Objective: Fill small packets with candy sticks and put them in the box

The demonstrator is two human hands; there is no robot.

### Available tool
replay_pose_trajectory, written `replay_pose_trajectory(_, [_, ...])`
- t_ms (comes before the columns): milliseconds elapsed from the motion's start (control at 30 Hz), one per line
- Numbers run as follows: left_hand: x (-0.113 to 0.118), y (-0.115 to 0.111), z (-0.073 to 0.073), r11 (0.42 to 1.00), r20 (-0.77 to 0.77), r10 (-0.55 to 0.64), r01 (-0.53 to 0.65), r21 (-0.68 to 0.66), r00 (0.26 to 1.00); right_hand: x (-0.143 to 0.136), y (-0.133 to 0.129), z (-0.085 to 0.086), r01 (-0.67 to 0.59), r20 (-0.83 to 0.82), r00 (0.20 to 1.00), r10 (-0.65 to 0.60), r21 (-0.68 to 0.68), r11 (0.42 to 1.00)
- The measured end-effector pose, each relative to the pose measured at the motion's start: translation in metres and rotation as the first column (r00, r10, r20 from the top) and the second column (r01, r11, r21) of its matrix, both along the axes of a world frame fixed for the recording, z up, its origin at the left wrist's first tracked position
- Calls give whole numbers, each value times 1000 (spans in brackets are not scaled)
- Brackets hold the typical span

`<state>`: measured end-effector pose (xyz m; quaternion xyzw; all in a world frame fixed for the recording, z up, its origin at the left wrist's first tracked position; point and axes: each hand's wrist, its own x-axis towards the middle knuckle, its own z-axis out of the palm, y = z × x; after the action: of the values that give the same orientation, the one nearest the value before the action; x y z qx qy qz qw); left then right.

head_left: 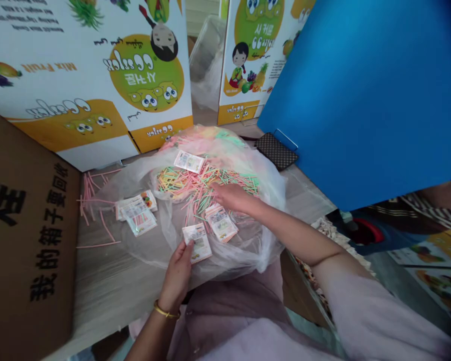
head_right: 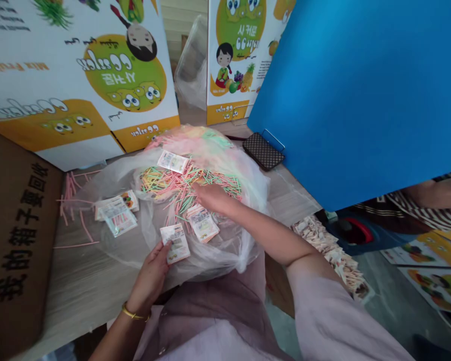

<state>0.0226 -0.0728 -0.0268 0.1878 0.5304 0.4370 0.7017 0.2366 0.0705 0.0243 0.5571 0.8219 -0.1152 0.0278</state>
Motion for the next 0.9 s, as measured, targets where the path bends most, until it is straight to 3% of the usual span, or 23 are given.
replay_pose_trajectory(100, [1,-3,-2,999,-15,3,-2,44,1000,-16,15,4,-31,75,997,32,-5,999])
replay_pose_trajectory(367, [1,-6,-8,995,-51,-15,20,101,999,-6,34,18,69,-5,998,-69,57,996])
replay_pose_trajectory(533, [1,-5,-9,995,-45,-14,18,94,999,-33,25,6,-281,48,959,279,42,959])
replay_pose_trajectory(600, [2,-5,-9,996,-47,-11,16,92,999,-46,25,-3,-345,118,933,340,24,938])
replay_pose_trajectory(733, [4,-6,-9,994,-61,-7,14,104,998,-60,32,-11,-355,201,914,352,-22,935])
replay_pose_trajectory(900, [4,-8,-12,990,-113,-14,30,140,993,-49,40,3,-289,168,942,290,-32,957])
